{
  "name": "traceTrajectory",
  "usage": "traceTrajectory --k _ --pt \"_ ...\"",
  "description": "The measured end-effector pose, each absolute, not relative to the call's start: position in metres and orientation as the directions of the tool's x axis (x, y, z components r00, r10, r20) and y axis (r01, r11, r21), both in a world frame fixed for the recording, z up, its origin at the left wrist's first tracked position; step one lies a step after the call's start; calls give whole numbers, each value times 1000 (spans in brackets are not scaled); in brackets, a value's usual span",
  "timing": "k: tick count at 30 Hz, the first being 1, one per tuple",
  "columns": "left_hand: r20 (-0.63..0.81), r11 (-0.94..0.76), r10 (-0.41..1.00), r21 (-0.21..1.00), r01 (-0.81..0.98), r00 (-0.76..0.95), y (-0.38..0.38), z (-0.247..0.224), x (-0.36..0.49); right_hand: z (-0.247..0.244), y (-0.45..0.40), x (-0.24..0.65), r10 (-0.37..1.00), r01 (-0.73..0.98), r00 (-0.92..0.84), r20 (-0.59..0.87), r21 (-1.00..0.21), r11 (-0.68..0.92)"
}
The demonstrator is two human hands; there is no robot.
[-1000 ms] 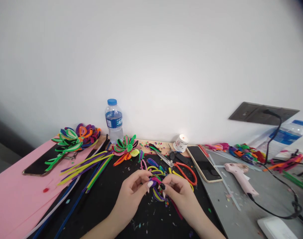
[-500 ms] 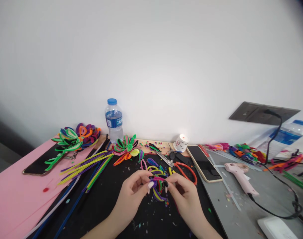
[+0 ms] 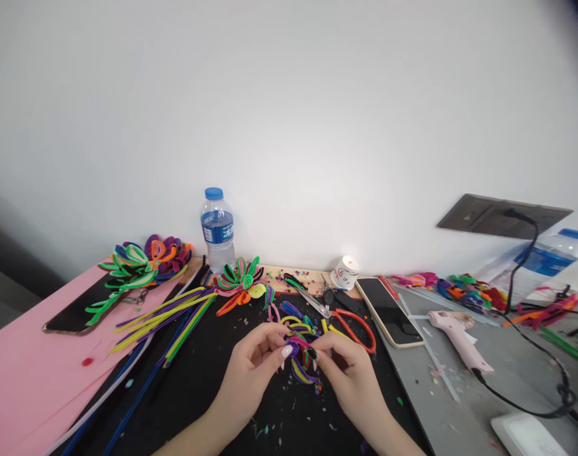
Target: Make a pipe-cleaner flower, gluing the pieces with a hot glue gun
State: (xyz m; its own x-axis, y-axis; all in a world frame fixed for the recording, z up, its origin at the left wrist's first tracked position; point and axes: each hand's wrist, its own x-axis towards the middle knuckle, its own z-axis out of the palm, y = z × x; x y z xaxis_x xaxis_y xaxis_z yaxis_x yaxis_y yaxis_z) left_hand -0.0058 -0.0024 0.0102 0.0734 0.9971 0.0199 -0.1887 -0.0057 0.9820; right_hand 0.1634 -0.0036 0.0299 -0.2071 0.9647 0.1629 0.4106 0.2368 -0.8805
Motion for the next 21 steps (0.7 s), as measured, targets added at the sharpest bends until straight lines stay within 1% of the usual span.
traceTrajectory --k 7,15,21 --pt "21 -7 997 984 -180 74 -3 10 -7 27 -4 165 969 423 -200 144 -879 218" --pt "17 -6 998 986 -165 63 -3 14 -6 27 -4 164 961 449 -227 157 -859 246" --pt "17 -4 996 988 -152 84 -2 12 -7 29 -3 165 960 422 -241 146 -874 239"
